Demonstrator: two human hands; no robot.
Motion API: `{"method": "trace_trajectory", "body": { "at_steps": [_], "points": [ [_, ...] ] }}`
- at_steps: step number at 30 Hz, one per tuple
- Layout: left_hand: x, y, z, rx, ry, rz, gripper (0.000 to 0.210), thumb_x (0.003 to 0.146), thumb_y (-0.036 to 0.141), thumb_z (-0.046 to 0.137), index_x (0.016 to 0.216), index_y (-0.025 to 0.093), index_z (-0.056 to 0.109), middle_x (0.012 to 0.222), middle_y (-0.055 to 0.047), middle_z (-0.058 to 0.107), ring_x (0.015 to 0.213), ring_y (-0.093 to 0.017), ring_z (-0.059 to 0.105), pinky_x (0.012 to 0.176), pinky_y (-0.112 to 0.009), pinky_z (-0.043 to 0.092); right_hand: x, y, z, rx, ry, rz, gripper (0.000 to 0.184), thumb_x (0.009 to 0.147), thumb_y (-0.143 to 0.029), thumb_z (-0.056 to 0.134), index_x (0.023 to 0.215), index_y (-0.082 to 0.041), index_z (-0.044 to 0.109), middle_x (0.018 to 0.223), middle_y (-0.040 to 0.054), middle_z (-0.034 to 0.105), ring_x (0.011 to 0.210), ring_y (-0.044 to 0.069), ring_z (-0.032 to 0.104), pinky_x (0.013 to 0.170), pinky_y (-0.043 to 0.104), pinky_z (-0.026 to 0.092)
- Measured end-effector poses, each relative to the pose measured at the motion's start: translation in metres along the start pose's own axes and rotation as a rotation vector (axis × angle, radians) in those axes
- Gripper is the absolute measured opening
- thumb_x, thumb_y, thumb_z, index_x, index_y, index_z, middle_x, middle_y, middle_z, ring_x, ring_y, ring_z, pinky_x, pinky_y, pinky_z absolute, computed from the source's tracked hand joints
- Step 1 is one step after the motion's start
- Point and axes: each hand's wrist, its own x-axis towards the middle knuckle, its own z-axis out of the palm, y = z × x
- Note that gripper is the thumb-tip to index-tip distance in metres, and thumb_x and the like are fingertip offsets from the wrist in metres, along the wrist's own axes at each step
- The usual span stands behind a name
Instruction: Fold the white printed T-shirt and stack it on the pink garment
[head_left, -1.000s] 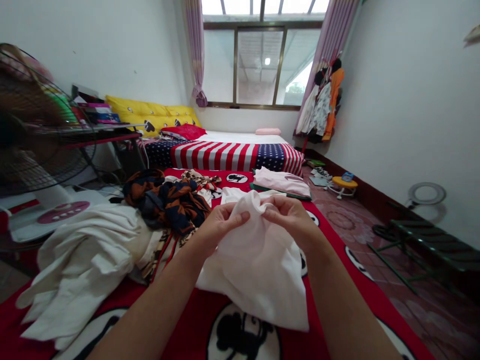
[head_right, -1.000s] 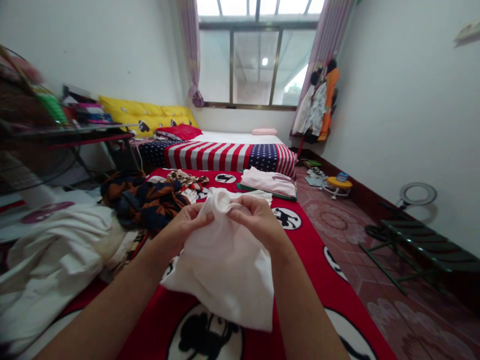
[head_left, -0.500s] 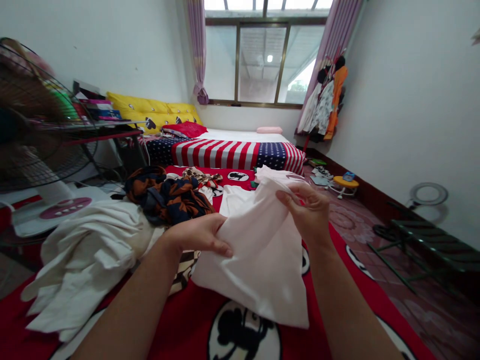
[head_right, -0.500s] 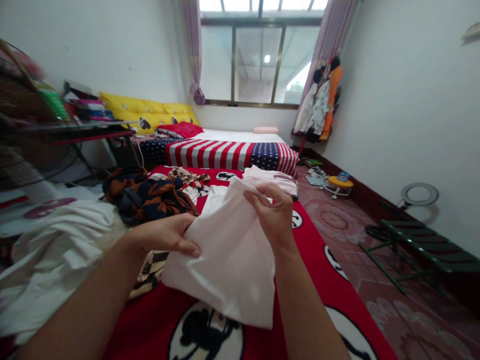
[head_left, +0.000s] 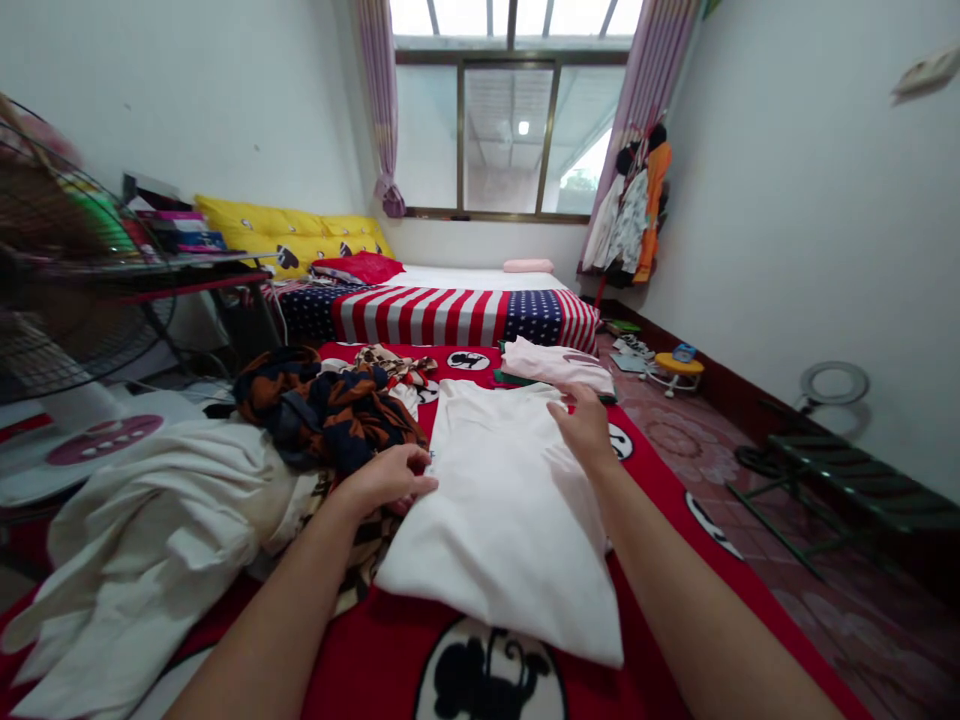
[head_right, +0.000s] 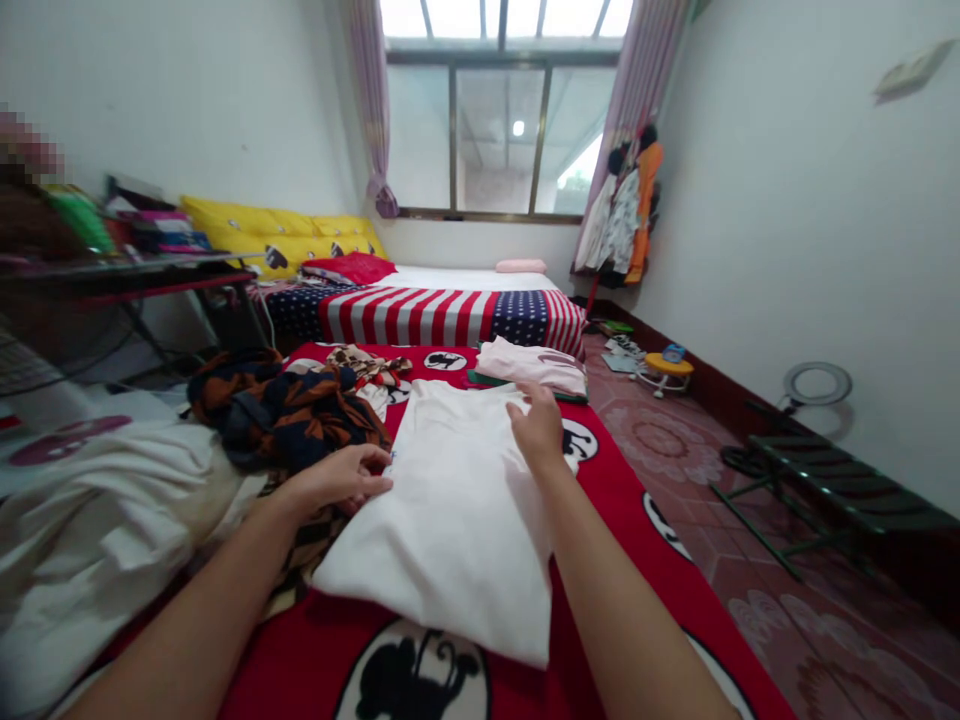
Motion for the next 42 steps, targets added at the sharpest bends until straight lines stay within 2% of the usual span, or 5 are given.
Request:
{"method": "trace_trajectory", "body": {
  "at_steps": [11,22,28,33,42],
  "points": [
    [0.019,-0.012,0.024,-0.097,0.154,0.329,0.067,0.048,0.026,0.083,0.112,0.019,0.067,0.072,-0.002,0.064,0.071,-0.024,0.061,0.062,-0.026,0.043,-0.068,0.029,-0.074,-0.726,-0.523,0.458,0.064,0.083,-0.069,0.033,0.079,-0.018,0.07,0.093,0.02,0.07,0.096,0.036,0.064,0.076,0.044,0.046],
    [0.054,0.019,0.036,-0.28,0.153,0.239,0.062,0.05,0.022,0.081,0.111,0.015,0.067,0.088,-0.01,0.064,0.106,-0.031,0.056,0.071,-0.029,0.045,-0.08,0.025,-0.064,-0.705,-0.258,0.391,0.047,0.086,-0.045,0.049,0.12,-0.013,0.054,0.112,0.0178,0.063,0.102,0.033,0.063,0.078,0.039,0.047],
    [0.064,0.021,0.05,-0.336,0.291,0.324,0.081,0.046,0.011,0.079,0.124,0.016,0.057,0.091,-0.01,0.065,0.096,-0.027,0.061,0.065,-0.025,0.047,-0.081,0.04,-0.062,-0.692,-0.26,0.381,0.028,0.082,-0.038,0.053,0.094,-0.016,0.065,0.102,0.0152,0.065,0.095,0.032,0.064,0.076,0.04,0.047],
    [0.048,0.026,0.038,-0.517,0.084,0.375,0.093,0.053,0.016,0.076,0.139,0.017,0.038,0.089,-0.007,0.069,0.07,-0.019,0.065,0.061,-0.026,0.05,-0.079,0.026,-0.059,-0.057,0.013,0.164,0.012,0.079,-0.031,0.056,0.081,-0.02,0.058,0.102,0.0101,0.068,0.096,0.025,0.064,0.086,0.038,0.047],
    [0.016,-0.001,0.015,-0.602,-0.001,0.36,0.101,0.053,0.019,0.081,0.143,0.025,0.036,0.12,-0.009,0.063,0.088,-0.022,0.066,0.067,-0.023,0.052,-0.125,-0.049,-0.034,0.204,-0.773,-0.376,0.033,0.063,-0.002,0.054,0.089,-0.022,0.061,0.101,0.003,0.069,0.096,0.019,0.063,0.085,0.028,0.045]
  ]
}}
